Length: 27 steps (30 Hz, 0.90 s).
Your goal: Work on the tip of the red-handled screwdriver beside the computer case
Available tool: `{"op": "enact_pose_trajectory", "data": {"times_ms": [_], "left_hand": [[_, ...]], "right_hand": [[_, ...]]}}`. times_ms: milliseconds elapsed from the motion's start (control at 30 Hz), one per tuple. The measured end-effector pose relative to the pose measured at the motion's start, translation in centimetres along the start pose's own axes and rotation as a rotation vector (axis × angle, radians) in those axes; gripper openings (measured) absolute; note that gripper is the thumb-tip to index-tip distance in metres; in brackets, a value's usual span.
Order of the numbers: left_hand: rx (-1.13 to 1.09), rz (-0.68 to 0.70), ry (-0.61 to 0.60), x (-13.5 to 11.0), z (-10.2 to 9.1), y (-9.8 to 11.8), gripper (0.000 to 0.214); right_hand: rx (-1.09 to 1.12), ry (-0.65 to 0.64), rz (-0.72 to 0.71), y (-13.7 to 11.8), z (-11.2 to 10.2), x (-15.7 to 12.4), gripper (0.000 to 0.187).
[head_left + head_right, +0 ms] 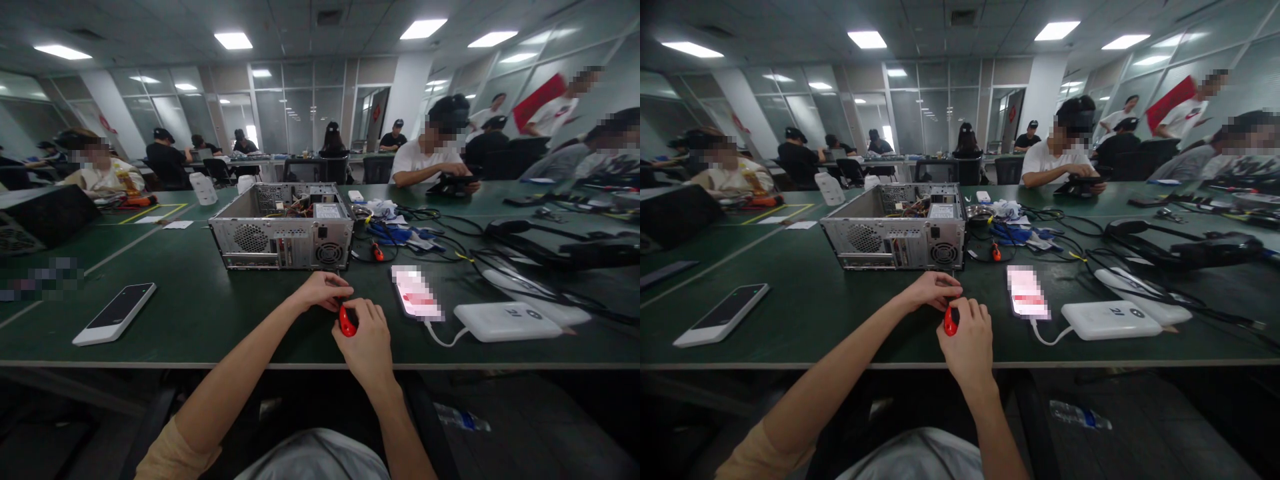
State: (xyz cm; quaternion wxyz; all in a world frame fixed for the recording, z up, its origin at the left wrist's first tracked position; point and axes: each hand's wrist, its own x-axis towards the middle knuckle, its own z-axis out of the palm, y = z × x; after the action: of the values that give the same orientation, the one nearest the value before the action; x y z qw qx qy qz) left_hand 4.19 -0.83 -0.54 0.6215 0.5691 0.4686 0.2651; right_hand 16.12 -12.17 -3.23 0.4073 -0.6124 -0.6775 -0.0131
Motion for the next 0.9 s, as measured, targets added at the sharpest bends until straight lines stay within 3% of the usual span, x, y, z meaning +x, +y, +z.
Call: {"op": "enact_pose_trajectory", "data": {"times_ms": [300, 400, 467, 567, 667, 767, 900], "left_hand": [[-0.254, -0.1, -0.133, -0.18, -0.62, 0.44, 0.03], [-0.343, -0.1, -0.151, -0.33, -0.59, 0.64, 0.032], [-0.367, -0.102, -0.17, -0.34, -0.46, 0.72, 0.034], [-0.281, -0.115, -0.148, -0.3, -0.18, 0.78, 0.033], [-0.123, -0.076, -0.114, -0.29, 0.03, 0.64, 0.029], [-0.042, -0.011, -0.117, -0.2, 0.05, 0.29, 0.036], [-0.067, -0.009, -0.096, -0.03, -0.03, -0.05, 0.041]], "right_hand": [[-0.027, -0.028, -0.09, 0.38, 0.01, -0.29, 0.031], [-0.035, 0.018, -0.012, 0.09, -0.11, -0.25, 0.039], [-0.019, -0.019, 0.067, -0.11, -0.32, -0.17, 0.041], [0.044, -0.114, 0.171, -0.31, -0.59, -0.02, 0.036], [0.087, -0.075, 0.212, -0.29, -0.51, 0.07, 0.035], [0.059, 0.004, 0.114, -0.07, -0.18, 0.03, 0.032], [0.01, 0.011, 0.027, 0.11, 0.03, -0.15, 0.029]]}}
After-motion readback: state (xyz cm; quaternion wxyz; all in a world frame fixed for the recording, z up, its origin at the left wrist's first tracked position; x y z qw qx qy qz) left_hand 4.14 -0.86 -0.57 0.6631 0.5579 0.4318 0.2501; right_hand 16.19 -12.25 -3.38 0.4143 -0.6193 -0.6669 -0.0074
